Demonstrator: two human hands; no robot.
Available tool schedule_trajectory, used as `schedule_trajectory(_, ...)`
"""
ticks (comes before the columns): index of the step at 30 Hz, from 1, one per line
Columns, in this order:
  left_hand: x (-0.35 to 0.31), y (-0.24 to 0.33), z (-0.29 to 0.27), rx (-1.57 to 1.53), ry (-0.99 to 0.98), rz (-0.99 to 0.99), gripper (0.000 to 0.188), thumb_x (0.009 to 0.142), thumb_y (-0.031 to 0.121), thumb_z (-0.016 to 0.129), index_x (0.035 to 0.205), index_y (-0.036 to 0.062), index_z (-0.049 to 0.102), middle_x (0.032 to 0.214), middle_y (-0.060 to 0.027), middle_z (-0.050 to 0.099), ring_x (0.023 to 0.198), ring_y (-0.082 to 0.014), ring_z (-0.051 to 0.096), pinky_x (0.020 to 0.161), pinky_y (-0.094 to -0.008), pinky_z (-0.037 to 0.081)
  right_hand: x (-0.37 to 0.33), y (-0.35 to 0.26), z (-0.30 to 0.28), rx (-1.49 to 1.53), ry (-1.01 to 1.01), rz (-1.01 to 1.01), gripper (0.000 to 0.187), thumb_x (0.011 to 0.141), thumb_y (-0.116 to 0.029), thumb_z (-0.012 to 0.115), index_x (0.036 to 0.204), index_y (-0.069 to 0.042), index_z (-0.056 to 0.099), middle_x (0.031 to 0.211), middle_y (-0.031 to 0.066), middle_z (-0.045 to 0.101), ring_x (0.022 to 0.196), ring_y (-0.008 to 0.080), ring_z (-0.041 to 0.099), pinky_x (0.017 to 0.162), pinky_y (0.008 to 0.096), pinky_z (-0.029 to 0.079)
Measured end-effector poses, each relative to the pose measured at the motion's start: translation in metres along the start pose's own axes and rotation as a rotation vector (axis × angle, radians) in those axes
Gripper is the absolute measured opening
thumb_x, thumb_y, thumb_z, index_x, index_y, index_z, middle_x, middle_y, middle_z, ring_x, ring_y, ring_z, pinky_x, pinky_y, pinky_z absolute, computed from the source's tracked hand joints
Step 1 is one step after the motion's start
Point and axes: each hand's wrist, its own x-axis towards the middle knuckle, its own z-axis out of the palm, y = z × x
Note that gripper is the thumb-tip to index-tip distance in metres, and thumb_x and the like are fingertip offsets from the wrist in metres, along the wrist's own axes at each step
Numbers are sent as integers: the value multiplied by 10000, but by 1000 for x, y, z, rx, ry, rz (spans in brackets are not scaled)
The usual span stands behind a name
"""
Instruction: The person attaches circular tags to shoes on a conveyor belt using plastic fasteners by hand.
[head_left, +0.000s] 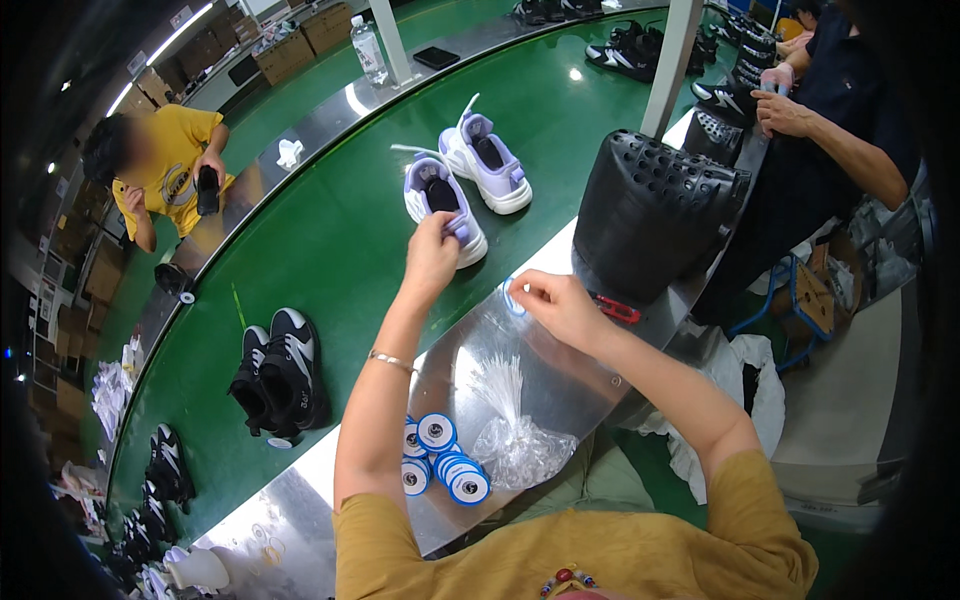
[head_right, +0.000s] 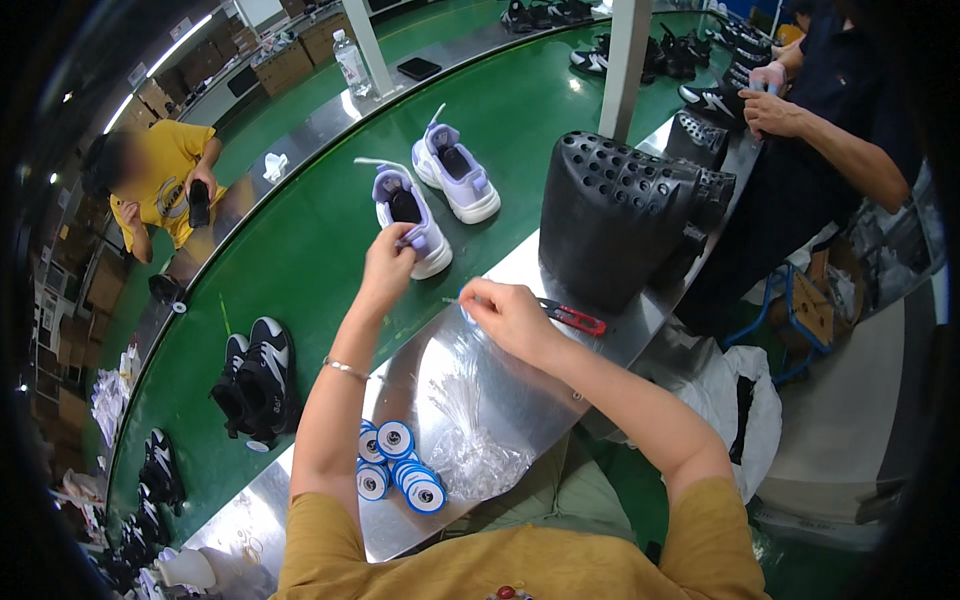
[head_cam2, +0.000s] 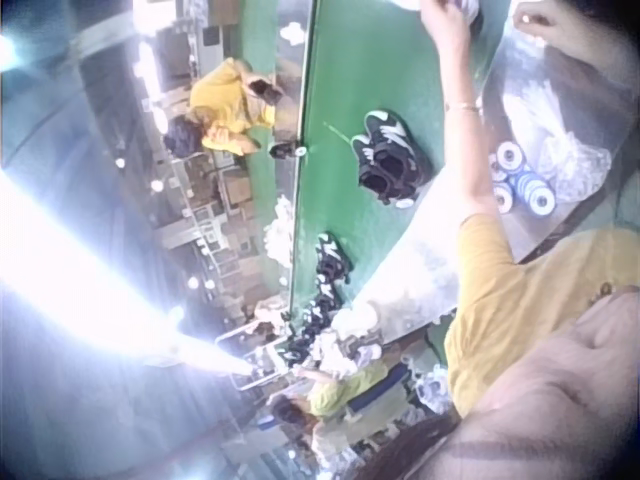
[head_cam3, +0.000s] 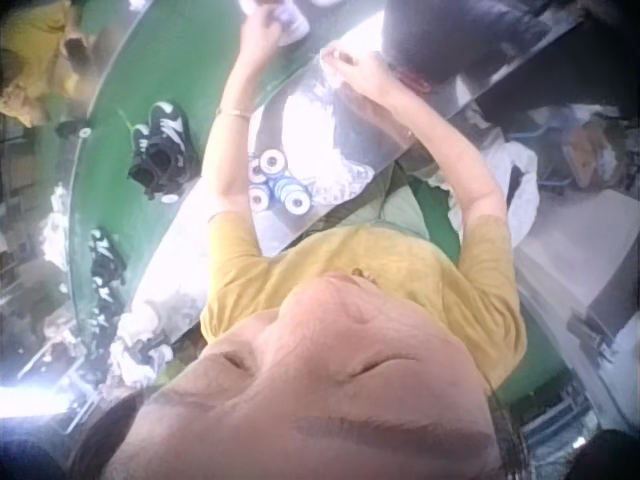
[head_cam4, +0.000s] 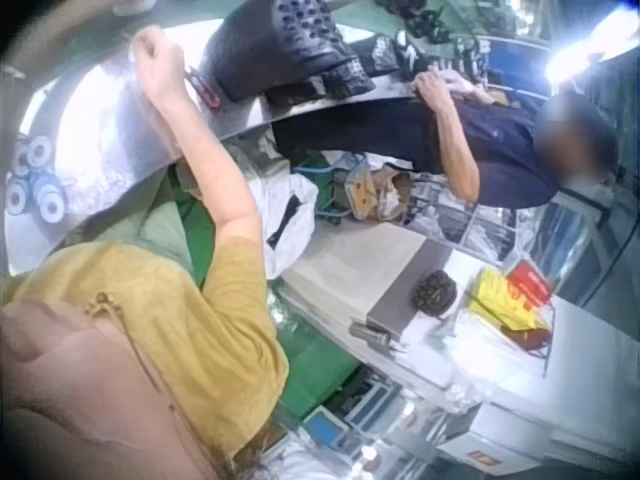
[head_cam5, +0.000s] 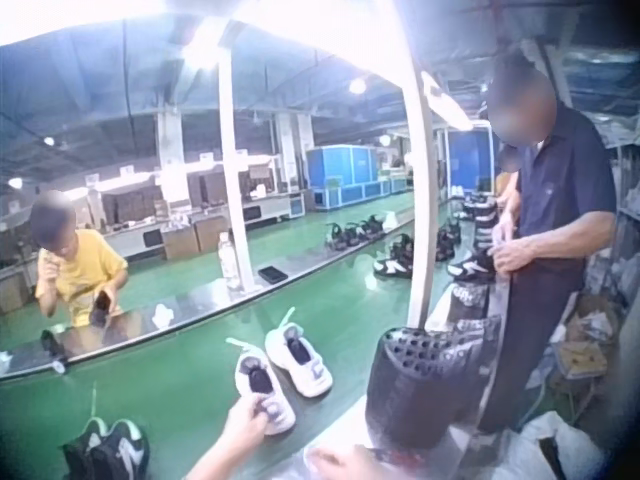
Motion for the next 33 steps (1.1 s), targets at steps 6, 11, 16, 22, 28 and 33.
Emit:
schedule_trajectory(6,-62,5,-37,4,-5,-8,316,759,-81,494,1046,-4,601,835,-52,591,698,-94,546,609,-236,447,41,11,22,-201,121,-248,105,858,-158,546,863,-67,599,792,136,619,720,354,590,619,427,459)
schedule_trajectory(11,-90,13,-44,-140,185,-109,206,860,-16,538,1064,-20,571,820,-54,589,702,-103,573,606,-219,476,45,10,43,-407,120,-311,109,864,-177,529,853,-98,603,747,115,584,713,338,593,612,444,458)
schedule_trajectory(16,-98,22,-45,-477,80,-365,138,886,51,555,982,-45,580,868,-72,619,740,-120,615,610,-222,498,47,8,53,-482,110,-298,114,853,-158,546,868,-86,632,769,112,600,724,325,596,635,416,466)
schedule_trajectory(22,-97,23,-41,-523,83,-435,132,883,92,582,934,-29,594,804,-52,619,684,-107,605,580,-217,491,49,7,71,-424,76,-323,120,851,-163,533,869,-83,621,785,118,613,739,329,602,636,430,464)
schedule_trajectory(28,-99,18,-40,-550,96,-442,119,874,104,598,909,-10,599,767,-42,611,645,-101,588,529,-213,473,46,1,72,-421,50,-267,123,860,-155,509,869,-74,601,798,136,620,755,339,606,654,439,468)
schedule_trajectory(33,-102,20,-48,-570,199,-370,94,871,95,594,876,1,594,790,-42,608,655,-97,580,517,-210,463,45,2,72,-278,73,-297,158,894,-141,476,986,-35,550,785,165,611,735,341,604,644,424,456)
